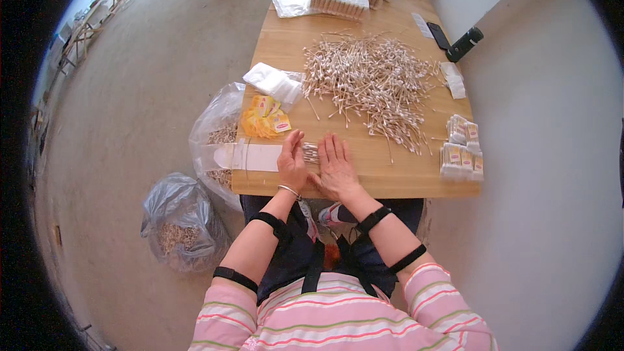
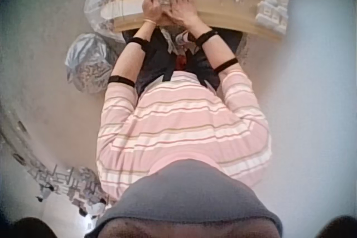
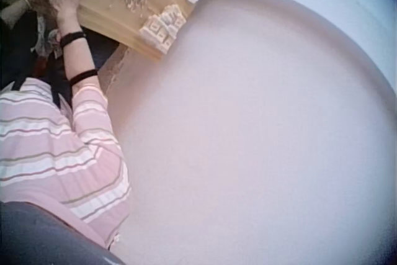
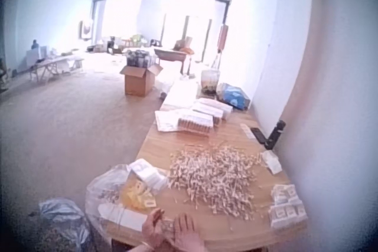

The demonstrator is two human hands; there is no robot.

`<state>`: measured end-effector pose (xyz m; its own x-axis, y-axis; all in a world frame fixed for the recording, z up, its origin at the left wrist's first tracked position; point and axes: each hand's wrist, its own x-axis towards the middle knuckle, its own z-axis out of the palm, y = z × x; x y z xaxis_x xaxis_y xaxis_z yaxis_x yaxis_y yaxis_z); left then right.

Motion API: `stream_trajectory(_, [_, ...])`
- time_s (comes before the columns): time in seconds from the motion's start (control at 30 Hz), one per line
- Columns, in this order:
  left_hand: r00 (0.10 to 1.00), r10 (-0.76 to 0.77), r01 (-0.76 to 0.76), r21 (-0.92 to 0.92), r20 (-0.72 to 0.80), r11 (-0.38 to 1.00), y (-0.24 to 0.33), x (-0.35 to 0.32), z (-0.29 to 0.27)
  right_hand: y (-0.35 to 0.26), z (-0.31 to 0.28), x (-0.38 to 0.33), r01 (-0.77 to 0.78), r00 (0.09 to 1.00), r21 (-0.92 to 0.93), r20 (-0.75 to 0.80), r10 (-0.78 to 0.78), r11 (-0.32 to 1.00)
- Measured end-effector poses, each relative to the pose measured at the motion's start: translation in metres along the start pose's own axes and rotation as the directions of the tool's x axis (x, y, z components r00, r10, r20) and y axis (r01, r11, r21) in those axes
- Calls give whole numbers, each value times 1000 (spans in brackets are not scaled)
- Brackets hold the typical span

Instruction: Packaging small wooden sticks into plastic bags and organizing them on a table.

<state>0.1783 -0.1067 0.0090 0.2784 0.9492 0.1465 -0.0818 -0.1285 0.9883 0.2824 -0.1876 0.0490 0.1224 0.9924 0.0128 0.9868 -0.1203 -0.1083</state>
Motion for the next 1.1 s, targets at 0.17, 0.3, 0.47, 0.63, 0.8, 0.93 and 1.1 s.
stream_trajectory(0.17, [1000, 3, -2, -23, 26, 1000, -4, 0, -5, -1, -2, -5, 30, 1000, 2, -6, -30, 1000])
stream_trajectory(0.3, [1000, -4, 3, 28, 14, 1000, -1, 1, -4, -7, -4, -18, 47, 998, 11, 37, -47, 999])
stream_trajectory(0.47, [999, 14, -20, 147, 41, 989, 5, 0, -4, 3, 2, -2, 27, 1000, 38, -17, -26, 999])
stream_trajectory(0.63, [1000, 21, -26, 249, 22, 968, 22, -3, -4, 17, 1, 16, 26, 985, 103, -174, -7, 994])
stream_trajectory(0.8, [998, 58, -52, 224, -23, 973, 19, -4, -2, 22, -13, 80, -97, 938, 320, -286, 194, 942])
stream_trajectory(0.93, [998, 51, -44, 173, -36, 984, 17, -3, -2, 24, -11, 115, -185, 955, 311, -166, 245, 932])
stream_trajectory(1.1, [997, 70, -64, 168, -29, 984, 17, -1, -1, 34, -4, 115, -182, 969, 251, -121, 217, 951])
